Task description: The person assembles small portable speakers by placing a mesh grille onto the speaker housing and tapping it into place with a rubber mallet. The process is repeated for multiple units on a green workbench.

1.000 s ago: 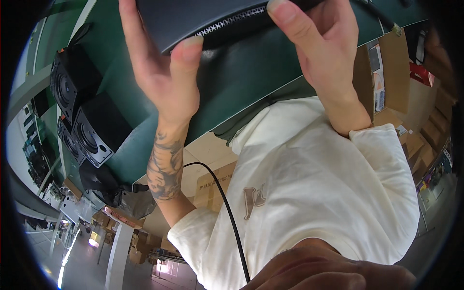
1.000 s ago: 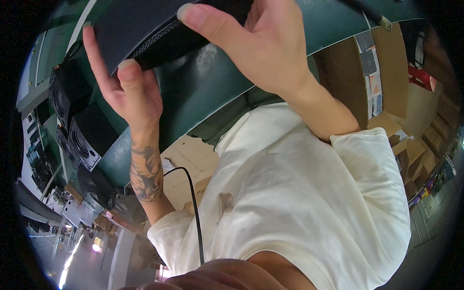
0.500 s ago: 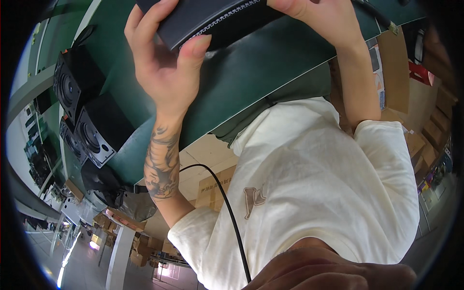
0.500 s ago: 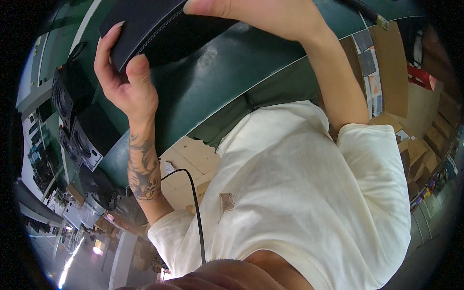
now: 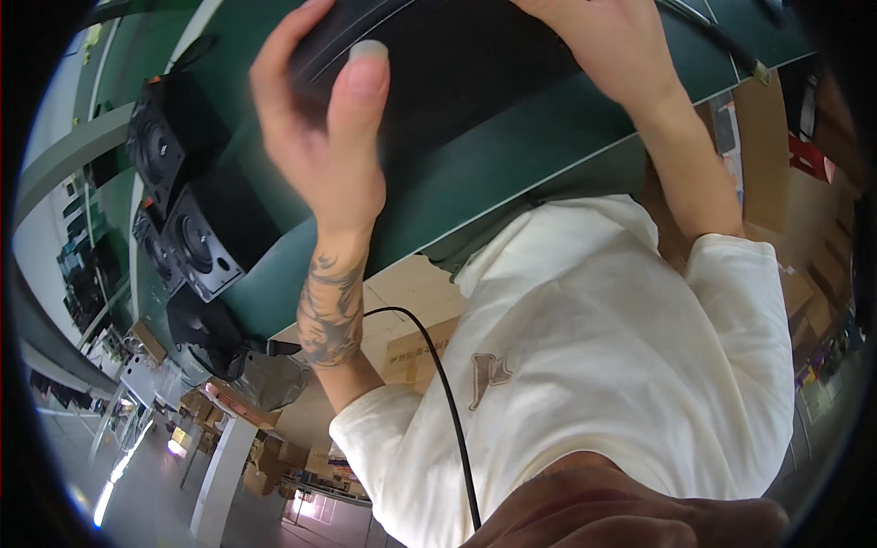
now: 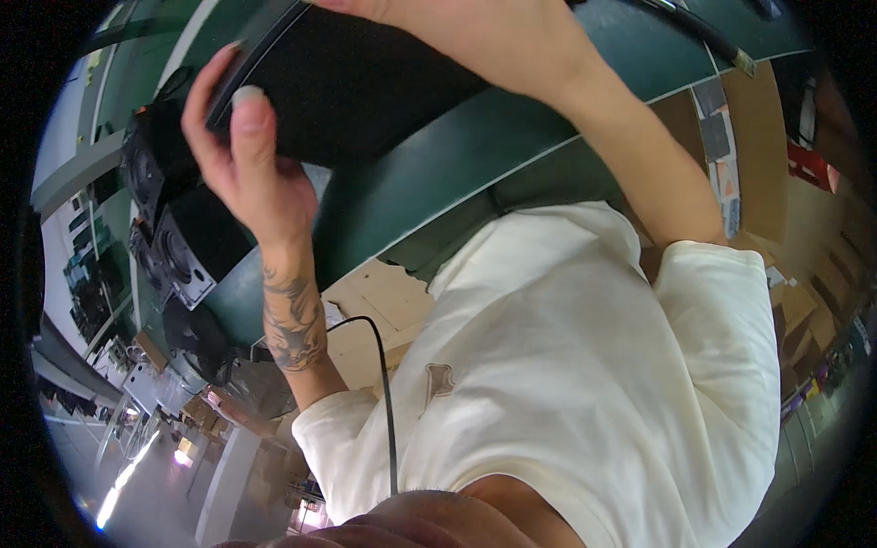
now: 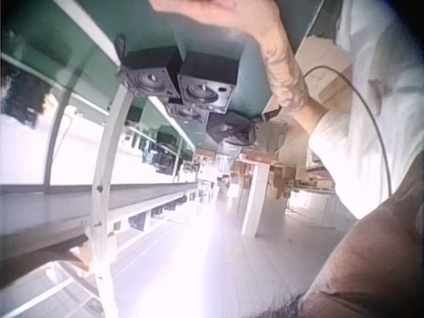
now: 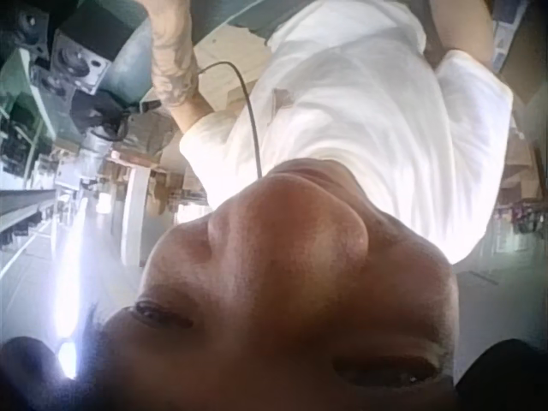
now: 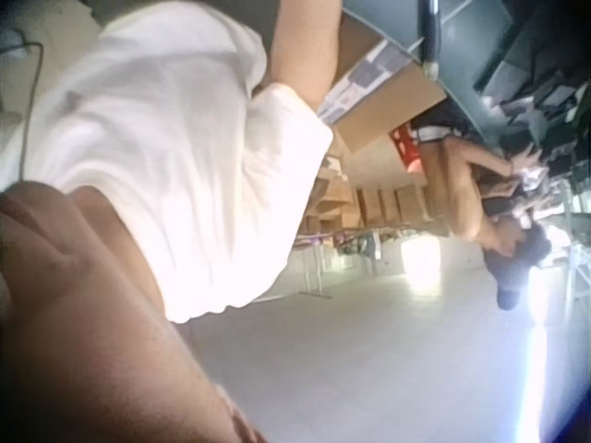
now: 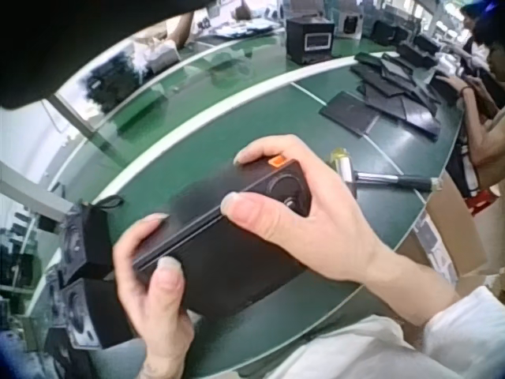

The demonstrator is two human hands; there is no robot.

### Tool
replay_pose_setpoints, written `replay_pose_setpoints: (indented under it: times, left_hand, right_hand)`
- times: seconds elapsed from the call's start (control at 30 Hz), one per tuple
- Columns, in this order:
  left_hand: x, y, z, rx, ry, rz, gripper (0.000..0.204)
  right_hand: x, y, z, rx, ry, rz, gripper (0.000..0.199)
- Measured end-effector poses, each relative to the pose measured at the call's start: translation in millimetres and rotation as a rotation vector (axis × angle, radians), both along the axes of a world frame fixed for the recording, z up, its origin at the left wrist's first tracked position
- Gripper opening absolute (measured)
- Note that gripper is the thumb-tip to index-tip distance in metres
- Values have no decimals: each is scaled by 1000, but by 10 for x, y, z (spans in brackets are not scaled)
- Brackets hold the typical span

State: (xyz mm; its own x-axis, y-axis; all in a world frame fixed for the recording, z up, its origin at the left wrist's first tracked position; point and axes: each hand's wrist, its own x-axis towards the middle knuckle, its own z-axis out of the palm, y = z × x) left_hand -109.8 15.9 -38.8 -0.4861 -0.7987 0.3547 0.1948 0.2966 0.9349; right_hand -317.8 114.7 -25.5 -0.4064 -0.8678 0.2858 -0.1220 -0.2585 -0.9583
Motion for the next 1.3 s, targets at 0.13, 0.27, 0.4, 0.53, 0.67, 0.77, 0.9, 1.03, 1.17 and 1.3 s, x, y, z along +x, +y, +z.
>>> replay_pose_setpoints:
  times: [0.13,0.27,0.4,0.53,0.67,0.77,0.9,1.03,1.17,1.3]
  left_hand:
    - [23,-73,-52,113,19,-95,57]
    - [47,-63,-9,69,-12,-127,62]
    - [-28,2,74,103,10,-77,49]
    - [4,-5,137,109,-58,-99,52]
    - [145,-186,19,167,-100,-93,53]
    - [186,-180,136,262,-165,-69,53]
    - [119,-159,79,331,-48,17,50]
    - [89,-214,20,388,-39,13,47]
    - [66,-187,-83,440,-41,52,48]
    - [47,-123,-116,483,53,-9,55]
  right_hand:
    - [-114,-195,29,39,11,64,41]
    - [-35,-180,256,152,-39,76,43]
    - [-37,-127,77,46,-18,41,49]
    - [-94,-101,56,39,101,12,45]
    - [20,-191,220,238,218,-24,41]
    - [-328,-247,171,230,438,112,51]
    - [-1124,239,267,393,694,61,61]
    - [-1221,681,296,438,1269,132,49]
    - [-1280,728,56,538,1248,152,50]
    - [-1370,526,17,326,1062,65,50]
